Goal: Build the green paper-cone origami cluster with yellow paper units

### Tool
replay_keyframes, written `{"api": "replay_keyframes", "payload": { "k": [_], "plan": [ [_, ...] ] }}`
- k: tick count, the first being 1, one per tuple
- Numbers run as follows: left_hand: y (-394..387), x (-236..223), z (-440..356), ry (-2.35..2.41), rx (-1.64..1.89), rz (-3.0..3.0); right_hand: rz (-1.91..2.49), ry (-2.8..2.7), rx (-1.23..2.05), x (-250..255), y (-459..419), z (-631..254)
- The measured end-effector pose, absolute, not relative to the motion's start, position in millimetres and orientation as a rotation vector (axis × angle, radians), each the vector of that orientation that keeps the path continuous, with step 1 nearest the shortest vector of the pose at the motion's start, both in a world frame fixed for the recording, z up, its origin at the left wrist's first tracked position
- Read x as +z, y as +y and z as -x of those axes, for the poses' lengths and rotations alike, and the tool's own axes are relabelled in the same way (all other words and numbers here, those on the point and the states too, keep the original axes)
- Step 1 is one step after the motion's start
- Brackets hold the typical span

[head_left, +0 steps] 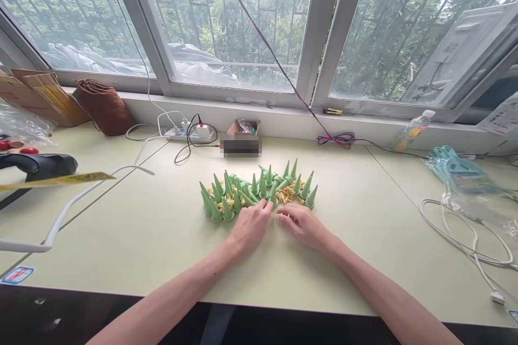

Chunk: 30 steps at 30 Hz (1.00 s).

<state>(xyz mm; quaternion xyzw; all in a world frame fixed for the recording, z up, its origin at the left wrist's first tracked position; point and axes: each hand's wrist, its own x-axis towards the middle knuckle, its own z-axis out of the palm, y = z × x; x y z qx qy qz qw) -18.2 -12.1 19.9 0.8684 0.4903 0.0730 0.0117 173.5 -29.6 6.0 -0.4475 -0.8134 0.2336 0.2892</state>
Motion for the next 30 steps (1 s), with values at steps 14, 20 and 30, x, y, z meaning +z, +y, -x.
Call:
{"api": "replay_keyframes", "payload": {
  "k": [14, 20, 30],
  "plan": [
    [-12.5, 14.8, 15.2, 1.533, 0.187, -2.731, 1.192, -2.185, 0.594, 8.2, -29.3, -172.1],
    [-14.1, 15.3, 13.7, 1.61, 0.209, -2.713, 1.18, -2.192, 0.591, 8.2, -29.2, -172.6],
    [-16.0, 16.5, 13.8, 1.522, 0.495, -2.69, 1.183, -2.198, 0.581, 9.0, -29.9, -172.1]
  ]
}}
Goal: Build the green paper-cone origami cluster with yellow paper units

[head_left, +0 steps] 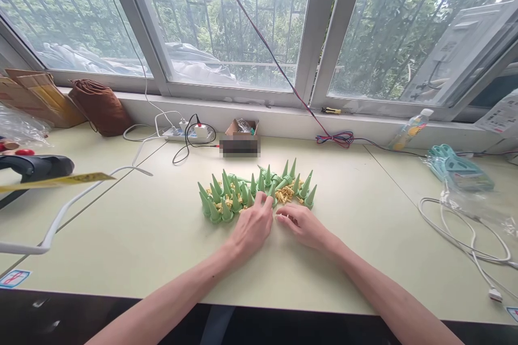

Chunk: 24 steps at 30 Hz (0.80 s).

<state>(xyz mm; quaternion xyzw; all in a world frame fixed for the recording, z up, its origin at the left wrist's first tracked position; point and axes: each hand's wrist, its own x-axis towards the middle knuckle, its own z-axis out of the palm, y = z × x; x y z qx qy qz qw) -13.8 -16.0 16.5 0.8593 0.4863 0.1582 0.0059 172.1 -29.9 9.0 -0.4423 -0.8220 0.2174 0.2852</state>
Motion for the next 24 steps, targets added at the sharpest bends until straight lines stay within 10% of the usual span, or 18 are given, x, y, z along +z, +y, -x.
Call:
{"api": "replay_keyframes", "payload": {
  "k": [24],
  "plan": [
    [-19, 20, 13, 1.348, 0.766, -2.488, 1.328, -1.862, 0.54, -11, -21, -171]
  ]
}}
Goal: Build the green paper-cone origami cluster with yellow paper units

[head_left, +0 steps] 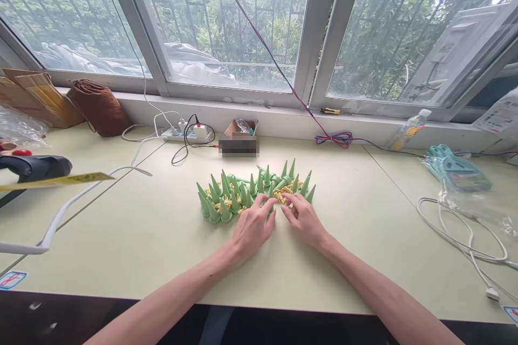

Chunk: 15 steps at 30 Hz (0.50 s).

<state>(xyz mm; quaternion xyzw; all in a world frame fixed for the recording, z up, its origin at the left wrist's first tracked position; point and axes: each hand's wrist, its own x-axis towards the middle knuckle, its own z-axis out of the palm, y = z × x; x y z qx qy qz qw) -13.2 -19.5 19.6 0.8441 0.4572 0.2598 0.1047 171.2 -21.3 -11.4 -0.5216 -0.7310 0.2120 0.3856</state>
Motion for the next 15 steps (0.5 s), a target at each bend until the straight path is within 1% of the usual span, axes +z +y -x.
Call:
{"api": "replay_keyframes", "payload": {
  "k": [7, 15],
  "plan": [
    [-18.5, 17.7, 12.4, 1.351, 0.74, -2.457, 1.496, -2.083, 0.425, -9.4, -21.3, -166.5],
    [-16.8, 18.1, 13.2, 1.344, 0.738, -2.44, 1.469, -2.124, 0.42, -4.8, -23.6, -166.4]
  ]
}}
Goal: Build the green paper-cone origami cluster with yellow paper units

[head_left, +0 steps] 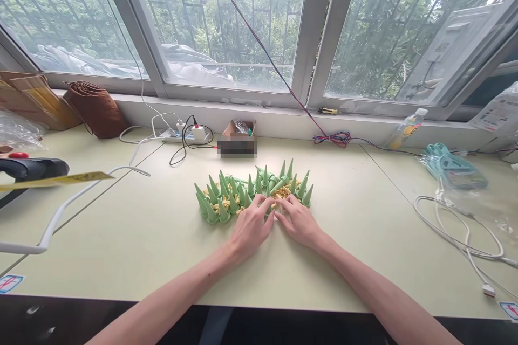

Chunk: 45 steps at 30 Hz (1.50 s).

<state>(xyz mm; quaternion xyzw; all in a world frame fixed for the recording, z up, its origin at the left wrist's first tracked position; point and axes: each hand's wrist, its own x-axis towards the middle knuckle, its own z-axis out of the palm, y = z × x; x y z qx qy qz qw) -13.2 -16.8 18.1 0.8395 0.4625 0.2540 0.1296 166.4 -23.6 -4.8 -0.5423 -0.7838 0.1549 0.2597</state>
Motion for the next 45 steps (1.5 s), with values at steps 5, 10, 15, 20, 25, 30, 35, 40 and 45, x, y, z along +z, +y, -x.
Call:
{"api": "replay_keyframes", "payload": {
  "k": [5, 10, 15, 20, 25, 30, 35, 40, 45],
  "plan": [
    [-17.0, 18.3, 13.4, 1.33, 0.746, -2.411, 1.469, -2.098, 0.448, -4.9, -23.8, -166.7],
    [-16.0, 17.5, 14.2, 1.322, 0.743, -2.388, 1.467, -2.087, 0.454, -6.2, -23.3, -167.2],
    [-15.1, 16.6, 14.5, 1.332, 0.726, -2.385, 1.461, -2.082, 0.455, -7.2, -22.3, -167.6],
    [-15.4, 16.7, 14.3, 1.331, 0.72, -2.377, 1.451, -2.092, 0.444, -7.0, -22.5, -168.2],
    [-14.9, 16.9, 14.7, 1.322, 0.727, -2.361, 1.442, -2.098, 0.426, -6.0, -23.3, -168.2],
    [-15.0, 17.2, 15.2, 1.305, 0.75, -2.336, 1.39, -2.047, 0.467, -5.1, -23.4, -168.8],
    [-16.3, 17.8, 14.3, 1.267, 0.784, -2.316, 1.275, -1.952, 0.511, -6.3, -23.2, -169.1],
    [-16.9, 18.7, 13.9, 1.247, 0.801, -2.292, 1.196, -1.887, 0.561, -6.9, -23.1, -168.7],
    [-16.8, 19.6, 14.2, 1.24, 0.812, -2.278, 1.182, -1.835, 0.604, -7.3, -22.9, -169.2]
  ]
}}
